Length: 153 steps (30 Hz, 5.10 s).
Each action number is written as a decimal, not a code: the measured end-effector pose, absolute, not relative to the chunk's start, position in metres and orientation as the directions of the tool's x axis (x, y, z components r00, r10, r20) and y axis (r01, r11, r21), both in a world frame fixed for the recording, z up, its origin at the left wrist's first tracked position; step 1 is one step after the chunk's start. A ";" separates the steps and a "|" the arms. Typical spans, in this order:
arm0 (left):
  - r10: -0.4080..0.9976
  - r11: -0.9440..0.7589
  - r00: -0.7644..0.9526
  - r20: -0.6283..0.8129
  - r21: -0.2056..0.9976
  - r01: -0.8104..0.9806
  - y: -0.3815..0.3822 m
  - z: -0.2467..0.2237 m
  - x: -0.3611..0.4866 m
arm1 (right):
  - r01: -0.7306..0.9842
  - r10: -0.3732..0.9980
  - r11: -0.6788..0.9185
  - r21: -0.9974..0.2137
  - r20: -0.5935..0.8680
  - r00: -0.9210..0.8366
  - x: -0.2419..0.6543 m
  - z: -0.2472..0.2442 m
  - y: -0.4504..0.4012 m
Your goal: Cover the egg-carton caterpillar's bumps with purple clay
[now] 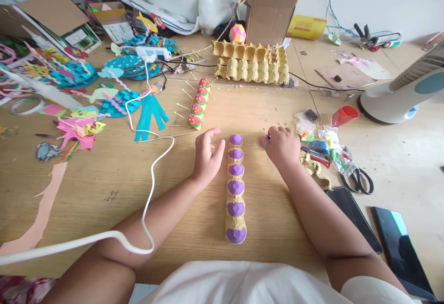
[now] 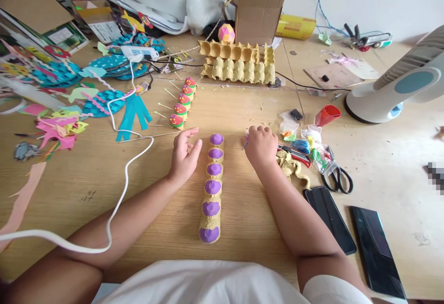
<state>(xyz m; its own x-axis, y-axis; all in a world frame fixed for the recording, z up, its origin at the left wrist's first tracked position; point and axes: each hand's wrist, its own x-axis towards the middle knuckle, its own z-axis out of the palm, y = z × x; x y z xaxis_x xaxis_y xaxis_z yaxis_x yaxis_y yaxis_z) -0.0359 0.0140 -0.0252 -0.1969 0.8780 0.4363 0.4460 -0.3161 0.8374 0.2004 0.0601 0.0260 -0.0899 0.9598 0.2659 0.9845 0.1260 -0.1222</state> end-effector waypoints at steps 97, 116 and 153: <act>0.897 -0.436 -0.019 0.441 0.891 0.131 0.007 -0.007 -0.033 | 0.164 0.772 0.613 -0.773 0.541 -0.334 0.160 0.026 0.027; 0.977 -0.214 0.021 0.214 0.977 -0.027 0.004 -0.010 -0.030 | 0.207 0.895 0.412 -0.887 0.351 -0.275 0.151 0.024 0.022; 0.930 -0.250 -0.254 0.265 0.964 0.093 0.010 -0.015 -0.032 | 0.603 0.915 0.378 -0.702 0.381 -0.131 0.197 0.073 0.042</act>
<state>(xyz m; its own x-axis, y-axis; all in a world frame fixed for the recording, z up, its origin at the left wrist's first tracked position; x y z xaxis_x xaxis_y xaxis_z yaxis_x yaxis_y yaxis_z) -0.0315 0.0100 -0.0146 -0.2535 0.9302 0.2653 0.0927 -0.2497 0.9639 0.1965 0.0416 0.0730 -0.1305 0.9155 0.3806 0.6035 0.3780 -0.7021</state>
